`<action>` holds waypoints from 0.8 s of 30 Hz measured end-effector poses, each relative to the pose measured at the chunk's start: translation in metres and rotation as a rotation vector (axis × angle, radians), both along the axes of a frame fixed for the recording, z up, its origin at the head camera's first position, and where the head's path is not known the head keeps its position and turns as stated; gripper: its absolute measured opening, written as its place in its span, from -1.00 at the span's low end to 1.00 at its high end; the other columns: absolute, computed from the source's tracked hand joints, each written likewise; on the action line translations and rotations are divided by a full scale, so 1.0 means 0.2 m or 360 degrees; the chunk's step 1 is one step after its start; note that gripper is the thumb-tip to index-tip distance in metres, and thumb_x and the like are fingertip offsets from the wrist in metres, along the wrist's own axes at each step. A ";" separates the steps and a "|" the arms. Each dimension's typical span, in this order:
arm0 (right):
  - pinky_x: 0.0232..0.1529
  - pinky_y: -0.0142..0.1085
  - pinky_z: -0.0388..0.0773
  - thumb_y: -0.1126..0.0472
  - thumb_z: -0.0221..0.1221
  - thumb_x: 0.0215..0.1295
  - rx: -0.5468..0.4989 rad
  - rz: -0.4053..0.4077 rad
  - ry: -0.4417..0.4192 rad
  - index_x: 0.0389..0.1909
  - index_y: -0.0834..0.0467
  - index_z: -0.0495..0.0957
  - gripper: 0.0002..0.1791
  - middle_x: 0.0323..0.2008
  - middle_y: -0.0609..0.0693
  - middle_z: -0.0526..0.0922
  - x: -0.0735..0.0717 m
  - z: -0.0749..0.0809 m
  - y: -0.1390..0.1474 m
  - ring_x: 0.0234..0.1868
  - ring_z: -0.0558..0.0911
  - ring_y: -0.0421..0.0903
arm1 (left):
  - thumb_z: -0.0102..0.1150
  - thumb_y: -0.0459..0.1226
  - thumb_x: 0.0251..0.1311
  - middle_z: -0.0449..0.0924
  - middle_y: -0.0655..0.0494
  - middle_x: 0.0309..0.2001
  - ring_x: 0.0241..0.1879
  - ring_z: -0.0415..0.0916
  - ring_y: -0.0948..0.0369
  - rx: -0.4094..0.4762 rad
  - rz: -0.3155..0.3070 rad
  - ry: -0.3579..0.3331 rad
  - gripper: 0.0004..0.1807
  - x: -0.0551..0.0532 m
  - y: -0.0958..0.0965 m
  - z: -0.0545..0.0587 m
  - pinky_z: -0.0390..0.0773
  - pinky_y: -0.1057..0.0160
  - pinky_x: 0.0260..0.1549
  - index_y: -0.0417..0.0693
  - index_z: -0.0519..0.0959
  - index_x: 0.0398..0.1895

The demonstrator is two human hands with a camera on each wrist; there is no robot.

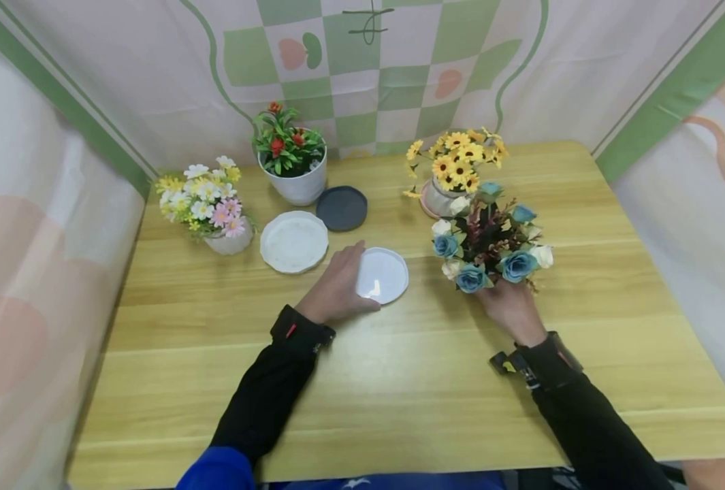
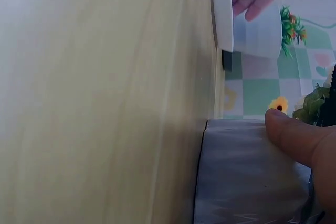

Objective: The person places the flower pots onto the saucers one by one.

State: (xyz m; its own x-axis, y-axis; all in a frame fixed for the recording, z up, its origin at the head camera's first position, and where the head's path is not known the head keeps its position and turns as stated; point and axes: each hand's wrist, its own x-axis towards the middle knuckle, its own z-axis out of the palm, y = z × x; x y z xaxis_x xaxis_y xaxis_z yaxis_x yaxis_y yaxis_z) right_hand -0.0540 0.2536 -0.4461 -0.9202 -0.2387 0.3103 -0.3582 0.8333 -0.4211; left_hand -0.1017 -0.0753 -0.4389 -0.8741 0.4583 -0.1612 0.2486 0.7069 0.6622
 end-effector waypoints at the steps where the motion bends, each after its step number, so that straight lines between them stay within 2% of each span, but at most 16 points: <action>1: -0.75 -0.28 0.20 0.03 0.04 0.66 -0.0009 -0.0021 -0.0074 0.03 0.50 0.60 -0.48 -0.68 0.10 0.44 0.00 0.01 -0.01 -0.70 0.12 -0.34 | 0.70 -0.06 -0.05 0.13 -0.25 0.64 0.65 0.06 -0.15 0.0001 0.0002 -0.0001 0.39 0.00 0.00 0.00 0.10 -0.03 0.69 -0.29 -0.06 0.69; 3: -0.71 -0.25 0.28 0.20 0.20 0.51 -0.0074 -0.0114 -0.0256 0.15 0.51 0.55 -0.56 -0.55 0.24 0.57 0.00 0.03 -0.03 -0.69 0.26 -0.27 | 0.71 -0.06 -0.06 0.14 -0.25 0.63 0.64 0.07 -0.15 0.0006 0.0006 -0.0002 0.39 0.00 0.00 0.00 0.10 -0.04 0.68 -0.29 -0.06 0.69; 5: -0.67 -0.16 0.39 0.26 0.21 0.48 -0.0068 -0.0147 -0.0360 0.20 0.52 0.51 -0.56 -0.38 0.40 0.64 0.00 0.04 -0.05 -0.65 0.42 -0.10 | 0.71 -0.07 -0.06 0.14 -0.25 0.63 0.64 0.07 -0.15 0.0012 0.0009 -0.0004 0.39 0.00 0.00 0.00 0.10 -0.04 0.68 -0.29 -0.06 0.69; 6: -0.66 -0.12 0.44 0.27 0.21 0.48 -0.0064 -0.0146 -0.0378 0.22 0.53 0.48 -0.54 -0.28 0.45 0.66 0.01 0.05 -0.06 -0.62 0.47 -0.02 | 0.71 -0.07 -0.06 0.14 -0.25 0.63 0.64 0.07 -0.15 0.0013 0.0010 -0.0003 0.39 0.00 0.00 0.00 0.11 -0.04 0.68 -0.29 -0.05 0.69; 8: -0.65 -0.10 0.48 0.31 0.23 0.44 -0.0045 -0.0107 -0.0316 0.22 0.55 0.48 -0.54 -0.19 0.50 0.66 0.01 0.04 -0.07 -0.57 0.54 0.08 | 0.71 -0.07 -0.07 0.15 -0.25 0.63 0.64 0.08 -0.15 0.0013 0.0009 0.0000 0.40 0.00 0.00 0.01 0.11 -0.04 0.68 -0.29 -0.05 0.69; 10: -0.68 -0.14 0.47 0.33 0.25 0.41 -0.0031 -0.0016 -0.0141 0.19 0.54 0.49 -0.55 -0.16 0.50 0.67 0.02 0.02 -0.08 -0.59 0.53 0.06 | 0.72 -0.06 -0.07 0.15 -0.25 0.63 0.64 0.08 -0.16 0.0012 0.0006 0.0004 0.40 0.00 0.00 0.01 0.11 -0.04 0.68 -0.29 -0.06 0.69; 14: -0.80 -0.27 0.26 0.25 0.08 0.55 0.0101 0.0248 0.0383 -0.05 0.53 0.58 -0.66 -0.39 0.35 0.64 0.01 -0.05 -0.07 -0.71 0.31 -0.15 | 0.72 -0.06 -0.08 0.15 -0.25 0.63 0.64 0.09 -0.16 0.0016 0.0002 0.0011 0.41 0.00 0.00 0.00 0.11 -0.04 0.68 -0.30 -0.06 0.69; 17: -0.83 -0.30 0.18 0.13 -0.23 0.74 0.0242 0.0399 0.0699 -0.24 0.50 0.62 -0.40 -0.46 0.29 0.63 -0.01 -0.09 -0.08 -0.75 0.21 -0.19 | 0.72 -0.06 -0.09 0.15 -0.25 0.63 0.63 0.09 -0.16 0.0016 0.0001 0.0016 0.41 0.00 -0.01 0.00 0.11 -0.04 0.68 -0.30 -0.06 0.69; 20: -0.85 -0.35 0.19 0.08 -0.38 0.77 0.0344 0.0476 0.0884 -0.30 0.47 0.64 -0.27 -0.39 0.33 0.67 -0.03 -0.11 -0.09 -0.77 0.22 -0.19 | 0.72 -0.05 -0.09 0.15 -0.25 0.63 0.63 0.09 -0.16 0.0011 0.0000 0.0024 0.42 0.00 -0.01 -0.01 0.11 -0.04 0.68 -0.30 -0.06 0.69; 24: -0.86 -0.40 0.16 0.13 -0.37 0.77 0.0411 0.0501 0.0963 -0.29 0.44 0.65 -0.30 -0.37 0.32 0.68 -0.04 -0.12 -0.11 -0.78 0.21 -0.22 | 0.72 -0.05 -0.09 0.15 -0.25 0.63 0.63 0.09 -0.16 0.0006 0.0001 0.0031 0.42 -0.01 -0.01 -0.01 0.11 -0.04 0.68 -0.30 -0.06 0.69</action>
State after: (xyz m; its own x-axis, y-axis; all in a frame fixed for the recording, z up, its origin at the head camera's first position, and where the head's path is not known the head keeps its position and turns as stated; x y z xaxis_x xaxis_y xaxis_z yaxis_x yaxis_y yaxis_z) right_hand -0.0621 0.2317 -0.4699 -0.4808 -0.5982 0.6411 -0.7053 0.6983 0.1225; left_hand -0.1028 -0.0766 -0.4410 -0.8773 0.4585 -0.1422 0.2614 0.7046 0.6597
